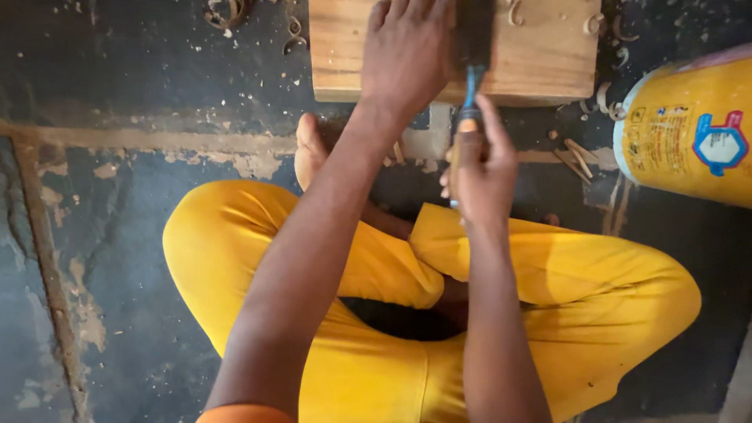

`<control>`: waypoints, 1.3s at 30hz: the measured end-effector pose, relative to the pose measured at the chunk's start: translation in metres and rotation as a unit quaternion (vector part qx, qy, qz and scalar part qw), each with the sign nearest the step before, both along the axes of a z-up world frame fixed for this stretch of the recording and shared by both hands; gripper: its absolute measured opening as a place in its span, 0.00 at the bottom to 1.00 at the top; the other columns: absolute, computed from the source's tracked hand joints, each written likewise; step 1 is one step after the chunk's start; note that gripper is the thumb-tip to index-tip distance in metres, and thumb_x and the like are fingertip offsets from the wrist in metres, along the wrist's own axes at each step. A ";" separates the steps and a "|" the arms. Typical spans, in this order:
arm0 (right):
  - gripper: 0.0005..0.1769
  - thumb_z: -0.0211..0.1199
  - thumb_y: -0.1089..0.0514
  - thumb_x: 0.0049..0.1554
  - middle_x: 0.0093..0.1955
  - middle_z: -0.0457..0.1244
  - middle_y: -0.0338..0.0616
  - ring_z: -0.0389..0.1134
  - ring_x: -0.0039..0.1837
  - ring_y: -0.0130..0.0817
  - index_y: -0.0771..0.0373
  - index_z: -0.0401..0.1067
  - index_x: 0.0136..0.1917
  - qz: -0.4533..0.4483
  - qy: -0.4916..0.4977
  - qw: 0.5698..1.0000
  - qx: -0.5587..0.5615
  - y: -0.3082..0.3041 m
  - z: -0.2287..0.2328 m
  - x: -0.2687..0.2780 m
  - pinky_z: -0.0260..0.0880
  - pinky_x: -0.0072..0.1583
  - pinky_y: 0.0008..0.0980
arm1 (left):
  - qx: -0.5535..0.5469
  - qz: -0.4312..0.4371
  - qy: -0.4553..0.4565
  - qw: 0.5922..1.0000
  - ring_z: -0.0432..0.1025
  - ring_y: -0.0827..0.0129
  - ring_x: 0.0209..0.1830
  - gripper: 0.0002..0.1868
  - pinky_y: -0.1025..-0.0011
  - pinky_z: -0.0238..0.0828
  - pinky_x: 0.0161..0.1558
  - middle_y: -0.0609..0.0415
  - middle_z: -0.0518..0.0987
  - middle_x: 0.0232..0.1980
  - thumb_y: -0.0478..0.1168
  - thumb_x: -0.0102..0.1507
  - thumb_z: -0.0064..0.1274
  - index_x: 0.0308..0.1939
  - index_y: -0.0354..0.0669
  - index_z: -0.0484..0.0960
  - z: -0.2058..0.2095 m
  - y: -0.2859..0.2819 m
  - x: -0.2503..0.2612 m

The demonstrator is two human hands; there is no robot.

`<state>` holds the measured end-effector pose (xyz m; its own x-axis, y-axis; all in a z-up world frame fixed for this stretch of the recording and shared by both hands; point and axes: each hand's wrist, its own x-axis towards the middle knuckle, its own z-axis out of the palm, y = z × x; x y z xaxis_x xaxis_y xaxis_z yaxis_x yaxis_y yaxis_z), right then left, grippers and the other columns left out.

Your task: The person sits cross-legged on the floor and uses a chisel to carve a rectangular wooden block. They repeatedly scrape the surface to remove thin shavings, occasionally pausing to clear debris from the workpiece.

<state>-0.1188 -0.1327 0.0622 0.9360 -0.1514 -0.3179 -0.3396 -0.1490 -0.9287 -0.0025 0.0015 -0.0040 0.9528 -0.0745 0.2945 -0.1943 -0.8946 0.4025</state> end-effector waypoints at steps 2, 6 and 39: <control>0.27 0.56 0.54 0.66 0.32 0.63 0.35 0.63 0.27 0.23 0.52 0.62 0.78 -0.066 0.029 0.997 0.005 -0.006 0.006 0.001 0.63 0.28 0.28 | 0.015 -0.006 -0.004 1.000 0.69 0.56 0.64 0.28 0.53 0.59 0.68 0.48 0.79 0.59 0.38 0.60 0.53 0.66 0.47 0.74 -0.003 -0.003 0.001; 0.30 0.58 0.56 0.66 0.35 0.64 0.35 0.65 0.28 0.22 0.51 0.58 0.79 -0.061 0.019 0.988 -0.140 -0.016 0.014 0.002 0.68 0.28 0.28 | 0.039 -0.023 -0.023 0.999 0.70 0.57 0.62 0.27 0.54 0.61 0.65 0.50 0.79 0.57 0.35 0.62 0.49 0.67 0.53 0.76 -0.001 -0.002 0.000; 0.30 0.61 0.55 0.63 0.42 0.68 0.49 0.64 0.39 0.27 0.55 0.63 0.77 0.094 0.005 0.951 -0.295 -0.033 0.023 -0.046 0.68 0.45 0.32 | -0.084 -0.119 -0.115 0.983 0.73 0.62 0.60 0.08 0.57 0.60 0.64 0.56 0.83 0.55 0.38 0.65 0.58 0.47 0.45 0.87 0.005 0.027 0.008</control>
